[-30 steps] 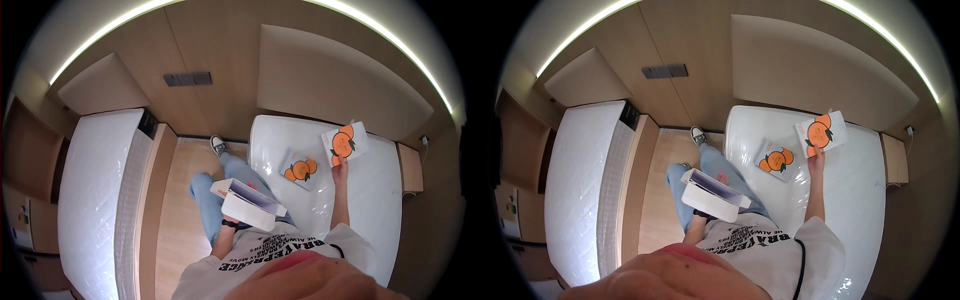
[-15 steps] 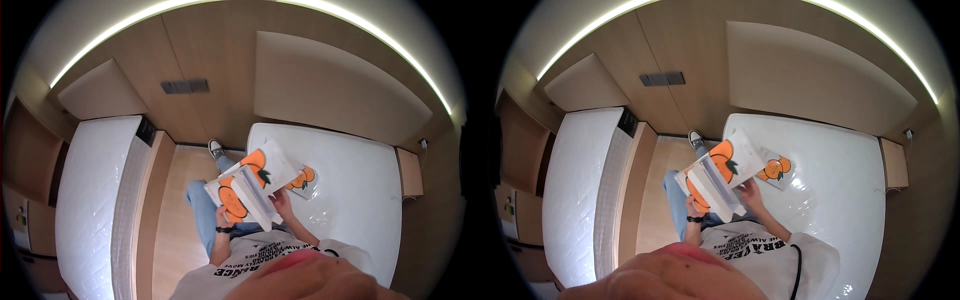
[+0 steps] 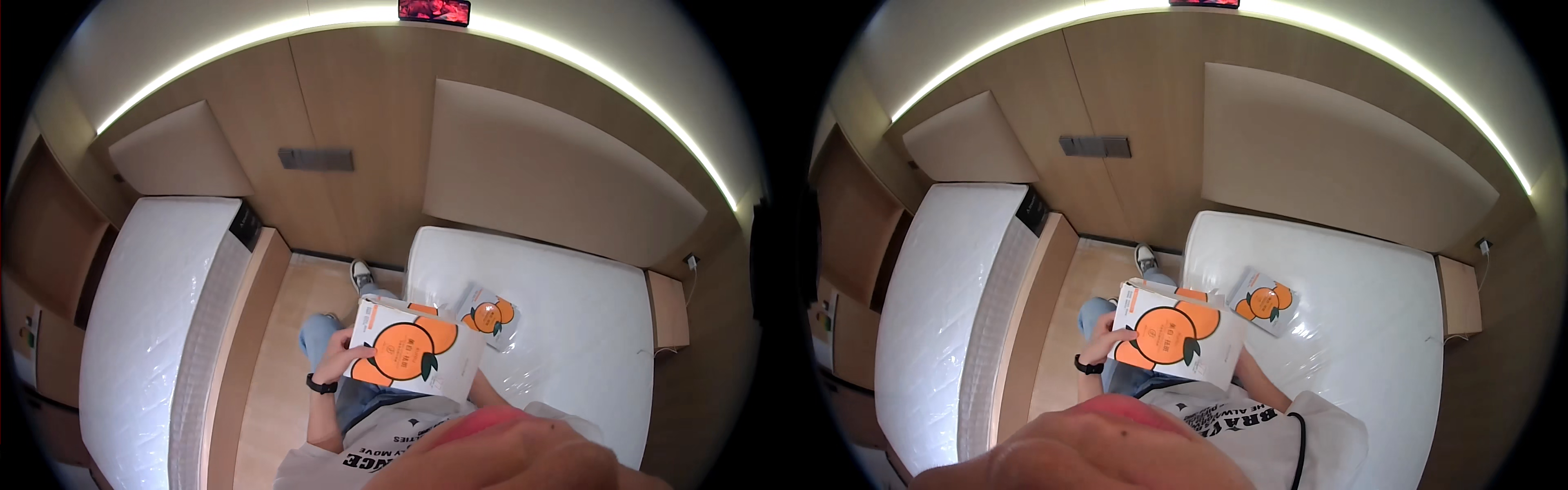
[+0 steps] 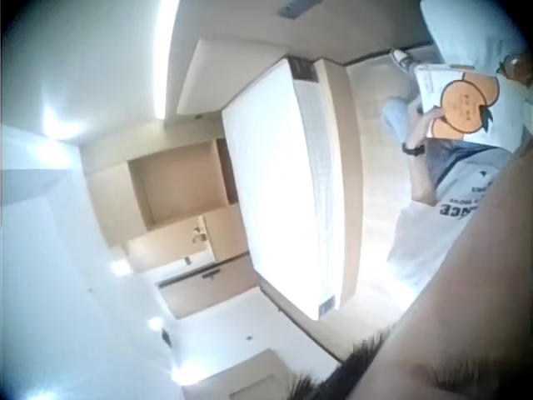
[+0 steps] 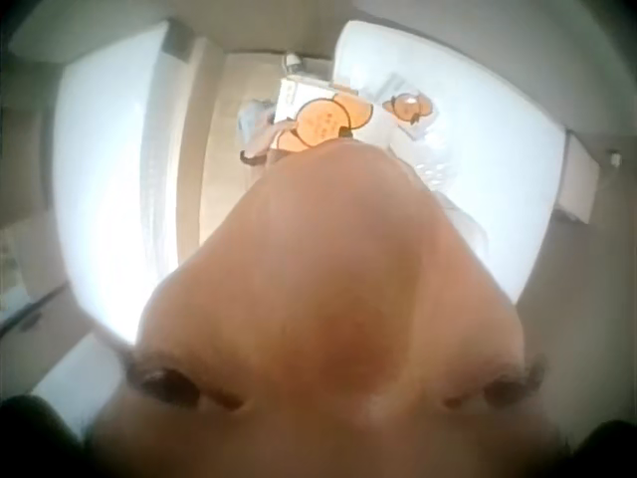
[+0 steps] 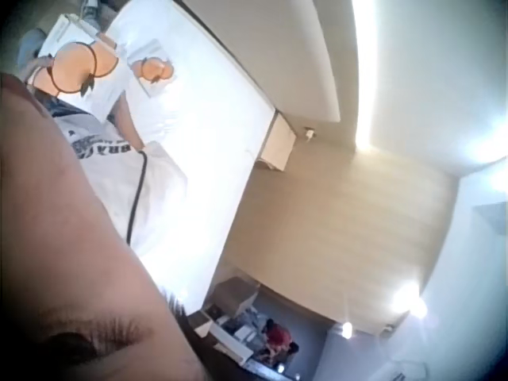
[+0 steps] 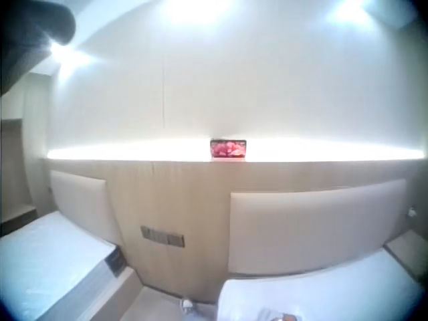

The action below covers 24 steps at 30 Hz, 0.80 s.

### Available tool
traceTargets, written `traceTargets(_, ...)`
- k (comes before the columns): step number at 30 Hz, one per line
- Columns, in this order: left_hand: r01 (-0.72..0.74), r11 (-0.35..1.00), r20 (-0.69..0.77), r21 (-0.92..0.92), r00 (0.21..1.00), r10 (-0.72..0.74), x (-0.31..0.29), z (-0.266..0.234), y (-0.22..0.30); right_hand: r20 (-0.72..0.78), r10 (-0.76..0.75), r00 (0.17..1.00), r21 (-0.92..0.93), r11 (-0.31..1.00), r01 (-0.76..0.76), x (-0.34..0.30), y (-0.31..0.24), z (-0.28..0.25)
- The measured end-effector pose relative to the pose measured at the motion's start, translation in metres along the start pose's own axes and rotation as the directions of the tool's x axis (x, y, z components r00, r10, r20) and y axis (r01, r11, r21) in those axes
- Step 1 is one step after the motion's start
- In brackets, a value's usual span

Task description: The person unboxes flat items from a white box and places them on a bed. They handle a stack of items with orange circular designs one by one, shifting them between the box and the bed surface.

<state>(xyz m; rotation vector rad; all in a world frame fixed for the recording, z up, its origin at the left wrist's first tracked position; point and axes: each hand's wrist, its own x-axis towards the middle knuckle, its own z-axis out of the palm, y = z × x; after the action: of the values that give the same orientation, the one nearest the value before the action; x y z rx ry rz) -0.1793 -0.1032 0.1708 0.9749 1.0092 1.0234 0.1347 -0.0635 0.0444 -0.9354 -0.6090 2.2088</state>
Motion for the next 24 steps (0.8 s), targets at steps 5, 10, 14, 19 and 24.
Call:
traceTargets(5,-0.19,0.861,0.175,0.471,0.977,0.12,-0.011,0.032,0.075,-0.01,-0.134,0.991,-0.005,0.991,0.134,-0.043,-0.014,0.002)
traceTargets(10,-0.442,0.756,0.24,0.483,0.897,0.372,-0.021,0.035,0.097,-0.015,-0.215,0.977,-0.007,0.977,0.215,-0.066,-0.026,0.001)
traceTargets(14,-0.344,0.772,0.192,0.534,0.939,0.285,-0.019,0.038,0.083,-0.05,-0.201,0.978,-0.004,0.98,0.201,-0.06,-0.019,-0.007)
traceTargets(19,-0.415,0.847,0.13,0.333,0.91,0.395,-0.014,0.022,0.065,-0.127,-0.237,0.963,-0.068,0.971,0.229,-0.04,-0.032,0.008)
traceTargets(24,-0.226,0.974,-0.398,0.02,0.892,0.215,-0.023,-0.037,0.028,-0.328,-0.56,0.761,-0.371,0.817,0.441,-0.011,-0.068,-0.11)
